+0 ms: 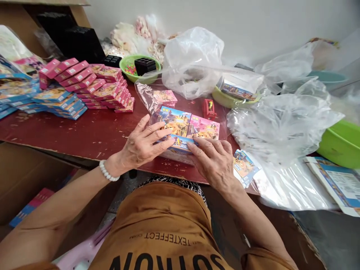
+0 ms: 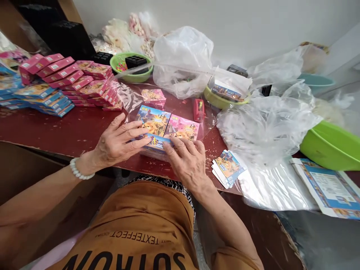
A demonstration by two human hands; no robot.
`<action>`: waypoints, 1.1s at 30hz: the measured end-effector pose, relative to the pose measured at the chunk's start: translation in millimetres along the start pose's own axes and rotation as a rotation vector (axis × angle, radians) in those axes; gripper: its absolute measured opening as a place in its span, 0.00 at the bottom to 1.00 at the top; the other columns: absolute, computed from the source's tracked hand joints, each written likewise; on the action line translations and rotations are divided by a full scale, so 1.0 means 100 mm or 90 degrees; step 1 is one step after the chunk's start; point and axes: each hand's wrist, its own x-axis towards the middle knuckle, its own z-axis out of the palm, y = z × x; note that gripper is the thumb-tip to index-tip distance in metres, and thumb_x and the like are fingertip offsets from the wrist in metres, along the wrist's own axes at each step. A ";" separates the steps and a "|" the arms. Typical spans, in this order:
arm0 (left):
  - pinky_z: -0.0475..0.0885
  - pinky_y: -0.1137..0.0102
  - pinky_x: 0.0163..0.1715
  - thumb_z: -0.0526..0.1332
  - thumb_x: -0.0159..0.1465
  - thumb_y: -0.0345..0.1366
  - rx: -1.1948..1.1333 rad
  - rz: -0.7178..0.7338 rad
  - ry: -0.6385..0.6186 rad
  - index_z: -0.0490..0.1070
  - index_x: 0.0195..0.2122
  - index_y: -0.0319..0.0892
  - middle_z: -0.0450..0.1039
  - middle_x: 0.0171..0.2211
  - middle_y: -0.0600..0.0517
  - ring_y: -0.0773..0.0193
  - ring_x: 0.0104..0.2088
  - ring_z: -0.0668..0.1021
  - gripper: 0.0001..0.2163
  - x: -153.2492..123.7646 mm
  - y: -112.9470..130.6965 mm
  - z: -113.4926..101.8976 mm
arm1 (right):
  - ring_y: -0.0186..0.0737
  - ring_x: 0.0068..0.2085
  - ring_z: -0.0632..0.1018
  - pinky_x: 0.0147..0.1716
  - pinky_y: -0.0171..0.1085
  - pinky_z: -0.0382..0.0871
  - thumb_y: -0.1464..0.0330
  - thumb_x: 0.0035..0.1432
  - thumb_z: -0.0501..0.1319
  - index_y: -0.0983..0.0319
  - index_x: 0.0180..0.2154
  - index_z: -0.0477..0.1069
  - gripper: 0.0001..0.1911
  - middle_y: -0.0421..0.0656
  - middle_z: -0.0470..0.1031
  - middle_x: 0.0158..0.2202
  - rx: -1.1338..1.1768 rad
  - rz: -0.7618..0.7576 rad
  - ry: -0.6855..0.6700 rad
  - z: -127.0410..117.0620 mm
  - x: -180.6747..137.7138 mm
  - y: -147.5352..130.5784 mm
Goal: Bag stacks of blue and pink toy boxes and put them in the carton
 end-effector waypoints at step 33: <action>0.74 0.69 0.38 0.54 0.79 0.34 -0.164 -0.003 -0.014 0.74 0.36 0.42 0.82 0.36 0.51 0.63 0.36 0.81 0.14 0.28 -0.13 0.11 | 0.37 0.30 0.69 0.33 0.37 0.55 0.61 0.79 0.56 0.59 0.39 0.71 0.14 0.40 0.75 0.29 0.197 0.050 -0.192 0.07 0.30 0.27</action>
